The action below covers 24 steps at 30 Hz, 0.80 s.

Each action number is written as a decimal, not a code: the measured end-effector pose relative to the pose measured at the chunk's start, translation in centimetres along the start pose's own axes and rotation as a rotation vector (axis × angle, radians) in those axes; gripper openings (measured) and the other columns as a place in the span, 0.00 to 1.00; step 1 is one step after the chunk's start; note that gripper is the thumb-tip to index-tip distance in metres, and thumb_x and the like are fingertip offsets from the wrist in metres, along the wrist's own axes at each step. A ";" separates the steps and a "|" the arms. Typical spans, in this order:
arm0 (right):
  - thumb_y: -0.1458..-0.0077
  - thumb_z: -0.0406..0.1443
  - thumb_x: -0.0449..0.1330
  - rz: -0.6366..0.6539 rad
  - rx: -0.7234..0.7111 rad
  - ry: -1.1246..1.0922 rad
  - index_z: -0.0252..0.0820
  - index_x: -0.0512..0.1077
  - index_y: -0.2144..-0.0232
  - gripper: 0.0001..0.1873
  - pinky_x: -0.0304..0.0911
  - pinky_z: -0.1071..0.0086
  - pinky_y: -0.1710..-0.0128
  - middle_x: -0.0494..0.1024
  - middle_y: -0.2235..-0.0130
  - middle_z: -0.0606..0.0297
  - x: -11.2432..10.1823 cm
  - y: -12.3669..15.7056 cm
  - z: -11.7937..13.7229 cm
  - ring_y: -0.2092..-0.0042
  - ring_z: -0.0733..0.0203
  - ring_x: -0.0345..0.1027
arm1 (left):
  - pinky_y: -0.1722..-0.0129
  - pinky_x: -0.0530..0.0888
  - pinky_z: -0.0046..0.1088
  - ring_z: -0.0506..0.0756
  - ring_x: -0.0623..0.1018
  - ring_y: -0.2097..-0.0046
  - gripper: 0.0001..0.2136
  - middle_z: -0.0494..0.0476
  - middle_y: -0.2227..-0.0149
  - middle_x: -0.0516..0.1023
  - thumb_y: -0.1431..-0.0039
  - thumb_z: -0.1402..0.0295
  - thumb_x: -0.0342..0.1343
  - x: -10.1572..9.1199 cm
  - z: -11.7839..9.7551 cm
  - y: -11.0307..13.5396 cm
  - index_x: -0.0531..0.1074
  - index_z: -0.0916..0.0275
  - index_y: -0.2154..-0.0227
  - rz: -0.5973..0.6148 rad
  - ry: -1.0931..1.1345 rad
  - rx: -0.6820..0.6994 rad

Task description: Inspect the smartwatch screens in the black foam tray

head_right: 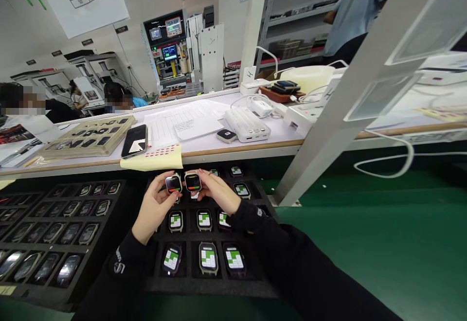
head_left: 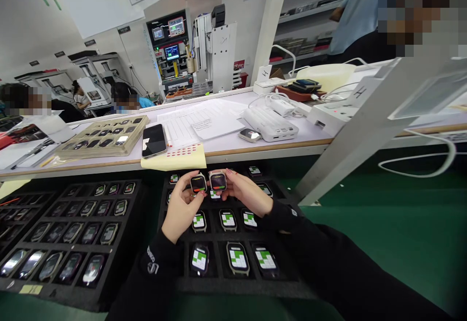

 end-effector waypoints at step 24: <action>0.52 0.41 0.69 0.073 -0.071 0.105 0.41 0.66 0.47 0.31 0.67 0.68 0.68 0.76 0.54 0.56 -0.1 0.5 -0.4 0.59 0.55 0.71 | 0.60 0.74 0.25 0.52 0.76 0.57 0.20 0.58 0.49 0.72 0.47 0.70 0.60 -0.1 0.2 0.0 0.67 0.59 0.51 -0.047 -0.085 0.039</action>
Point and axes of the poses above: each hand's wrist, its own y-axis away from the middle knuckle, its own x-axis out of the palm, z = x × y, the point moved 2 cm from there along -y, towards the middle knuckle
